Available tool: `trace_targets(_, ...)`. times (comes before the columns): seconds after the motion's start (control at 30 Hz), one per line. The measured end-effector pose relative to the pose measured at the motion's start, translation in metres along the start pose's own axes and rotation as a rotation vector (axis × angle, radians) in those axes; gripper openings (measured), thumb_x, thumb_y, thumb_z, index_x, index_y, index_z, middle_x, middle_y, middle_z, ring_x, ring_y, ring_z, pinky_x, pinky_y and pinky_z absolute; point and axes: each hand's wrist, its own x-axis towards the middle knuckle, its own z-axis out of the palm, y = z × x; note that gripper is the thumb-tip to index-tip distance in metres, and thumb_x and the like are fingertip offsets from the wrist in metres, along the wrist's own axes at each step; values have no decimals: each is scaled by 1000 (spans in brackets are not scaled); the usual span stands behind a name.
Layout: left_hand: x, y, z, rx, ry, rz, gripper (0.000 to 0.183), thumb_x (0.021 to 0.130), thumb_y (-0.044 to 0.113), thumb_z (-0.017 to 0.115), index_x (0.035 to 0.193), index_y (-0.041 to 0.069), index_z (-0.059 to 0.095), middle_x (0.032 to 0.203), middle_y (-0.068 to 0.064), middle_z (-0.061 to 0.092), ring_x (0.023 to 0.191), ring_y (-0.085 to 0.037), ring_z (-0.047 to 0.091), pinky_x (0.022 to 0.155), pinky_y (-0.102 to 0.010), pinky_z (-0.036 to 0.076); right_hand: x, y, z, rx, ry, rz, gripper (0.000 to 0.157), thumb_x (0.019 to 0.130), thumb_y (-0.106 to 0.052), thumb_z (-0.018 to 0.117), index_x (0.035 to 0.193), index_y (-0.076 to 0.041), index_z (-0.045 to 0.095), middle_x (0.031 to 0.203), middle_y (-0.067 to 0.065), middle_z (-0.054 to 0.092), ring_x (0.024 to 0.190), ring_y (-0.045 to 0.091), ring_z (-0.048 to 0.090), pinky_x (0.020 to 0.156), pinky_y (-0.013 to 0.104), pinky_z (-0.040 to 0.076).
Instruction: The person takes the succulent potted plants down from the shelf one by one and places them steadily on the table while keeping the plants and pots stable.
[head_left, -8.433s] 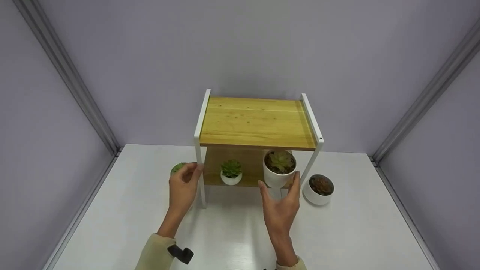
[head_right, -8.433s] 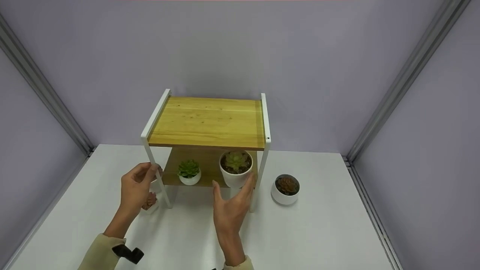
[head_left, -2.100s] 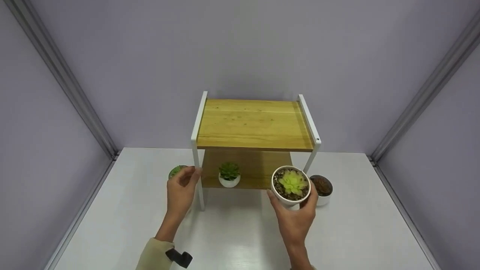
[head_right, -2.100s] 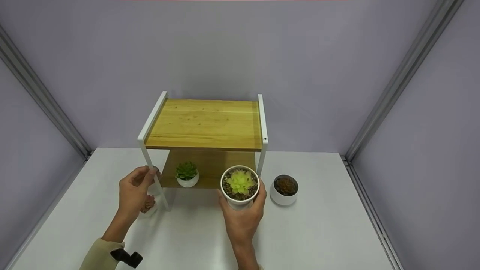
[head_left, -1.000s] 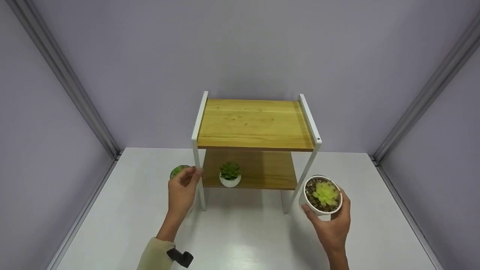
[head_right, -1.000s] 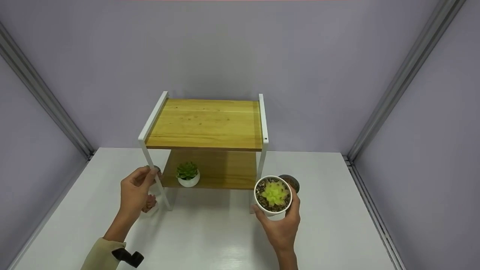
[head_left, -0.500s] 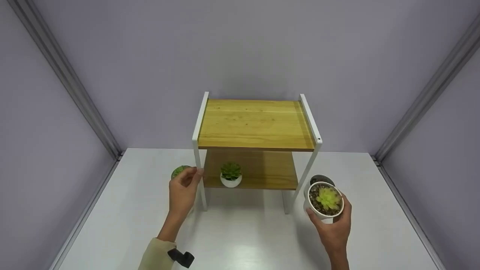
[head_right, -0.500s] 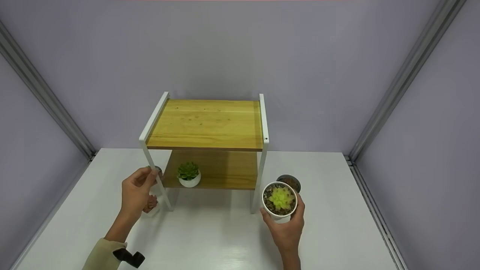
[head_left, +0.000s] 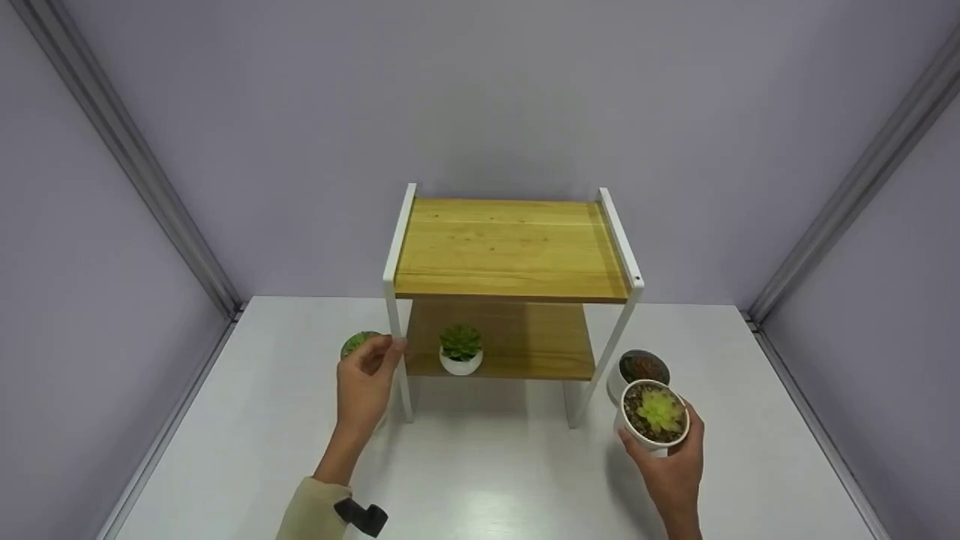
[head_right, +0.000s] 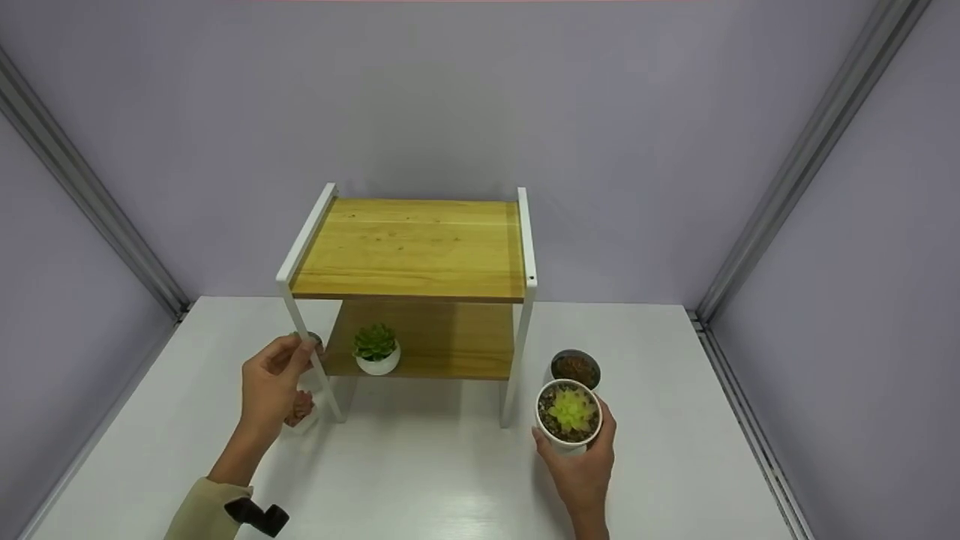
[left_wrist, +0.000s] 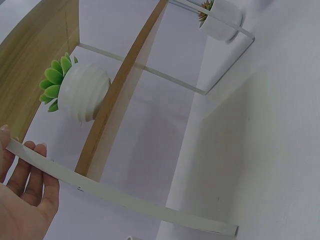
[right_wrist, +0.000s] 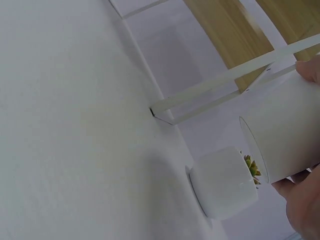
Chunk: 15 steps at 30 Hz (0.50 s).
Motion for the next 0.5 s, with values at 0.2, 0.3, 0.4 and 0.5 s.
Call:
trace_targets(0.2,1,-1,0,-32,-10,7,28,101,30,72,115,6,75,109,-17,76,101,-22,76,92,-16,55,5,11,-4,-17,-39,75,98,76,-10,95,155,-2,38,154,10,47,131,-3,44,102,-2,37)
trace_targets(0.3,1,-2,0,-33,-7,4,29,101,31,72,115,7,75,110,-16,77,101,-21,76,92,-16,56,7,15,-6,-39,-54,96,98,75,-12,96,155,-3,39,154,11,48,135,5,47,99,-4,37)
trace_targets(0.4,0,-2,1,-29,1,5,28,101,31,72,115,7,75,110,-16,77,103,-23,76,92,-15,56,8,18,-8,-59,-78,126,99,77,-15,96,155,-2,37,155,15,47,139,20,49,96,-4,36)
trace_targets(0.5,-1,-2,1,-27,0,7,28,101,31,72,114,7,75,109,-15,78,105,-25,76,93,-15,55,9,21,-11,-91,-98,164,101,78,-19,95,156,0,33,157,20,44,143,31,48,107,9,44)
